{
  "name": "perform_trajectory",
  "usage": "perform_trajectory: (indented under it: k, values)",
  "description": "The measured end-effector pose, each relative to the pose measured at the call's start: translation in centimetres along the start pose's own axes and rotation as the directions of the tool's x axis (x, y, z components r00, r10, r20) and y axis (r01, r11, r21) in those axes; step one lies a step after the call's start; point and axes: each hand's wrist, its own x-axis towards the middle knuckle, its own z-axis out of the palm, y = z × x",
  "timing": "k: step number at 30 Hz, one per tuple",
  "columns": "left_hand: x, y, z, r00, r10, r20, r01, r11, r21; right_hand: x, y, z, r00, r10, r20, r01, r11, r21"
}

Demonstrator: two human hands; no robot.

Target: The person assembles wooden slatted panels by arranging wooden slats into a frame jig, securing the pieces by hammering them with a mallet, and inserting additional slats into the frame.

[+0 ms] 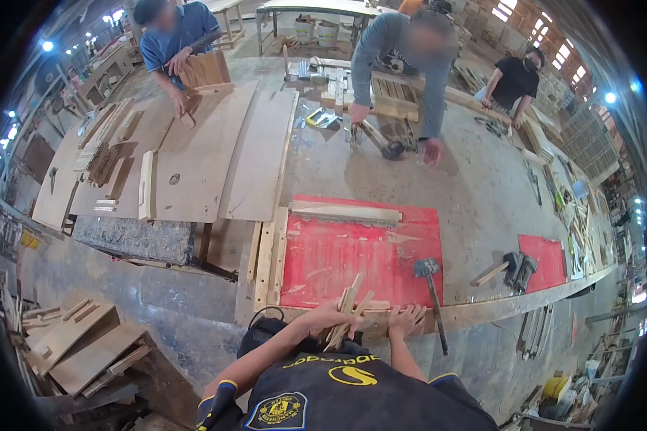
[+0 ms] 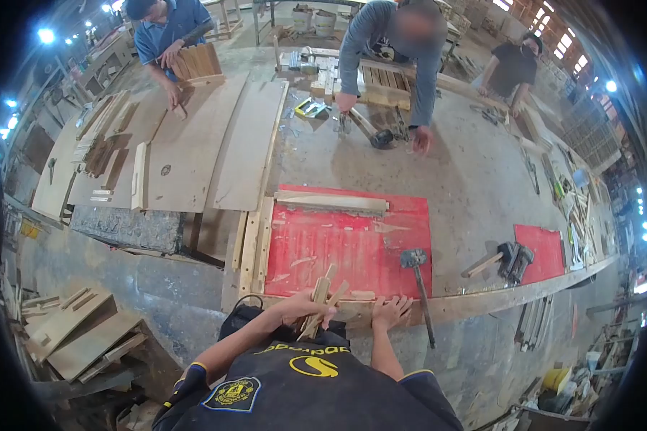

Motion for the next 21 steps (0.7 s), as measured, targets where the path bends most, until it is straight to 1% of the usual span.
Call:
perform_trajectory:
  k: [1, 3, 4, 5, 7, 8, 11, 14, 17, 21]
  values:
    - [0.5, -0.7, -0.4, 0.994, 0.004, -0.105, -0.007, 1.000, -0.026, -0.3, 0.2, 0.1, 1.000, 0.011, 0.011, -0.011, 1.000, 0.005]
    - [1.8, -1.7, -1.0, 0.951, 0.028, -0.309, -0.054, 0.996, -0.076, 0.1, 0.0, 0.1, 1.000, 0.013, 0.014, -0.013, 1.000, 0.014]
    - [2.4, -1.6, -1.0, 0.885, -0.037, -0.465, -0.033, 0.989, -0.141, 0.4, 0.0, 0.1, 1.000, 0.019, 0.020, -0.019, 1.000, 0.006]
    - [2.8, -1.8, -1.7, 0.874, -0.087, -0.478, -0.055, 0.960, -0.275, 0.2, -0.1, 0.1, 0.999, 0.026, 0.031, -0.026, 1.000, -0.002]
    - [3.6, -2.5, -4.0, 0.850, -0.197, -0.488, -0.100, 0.850, -0.517, 0.3, 0.0, 0.1, 0.998, 0.032, 0.049, -0.032, 0.999, -0.005]
    - [4.0, -2.8, -4.8, 0.870, -0.209, -0.447, -0.150, 0.750, -0.644, 0.2, 0.0, 0.2, 0.998, 0.036, 0.055, -0.036, 0.999, 0.000]
    - [3.0, -1.5, -4.4, 0.892, -0.176, -0.417, -0.099, 0.823, -0.559, 0.2, -0.2, -0.1, 0.996, 0.048, 0.073, -0.048, 0.999, -0.003]
    - [1.3, -0.3, -2.5, 0.971, -0.122, -0.207, 0.048, 0.943, -0.329, -0.1, -0.2, -0.4, 0.997, 0.044, 0.065, -0.044, 0.999, -0.009]
    - [-0.3, 0.6, -0.2, 1.000, -0.006, -0.006, 0.005, 0.987, -0.161, 0.2, -0.2, 0.2, 0.999, 0.031, 0.040, -0.031, 0.999, -0.011]
    - [-0.9, 0.9, -0.4, 0.996, 0.041, 0.079, -0.028, 0.986, -0.167, 0.1, 0.1, 0.6, 0.995, 0.047, 0.083, -0.044, 0.998, -0.036]
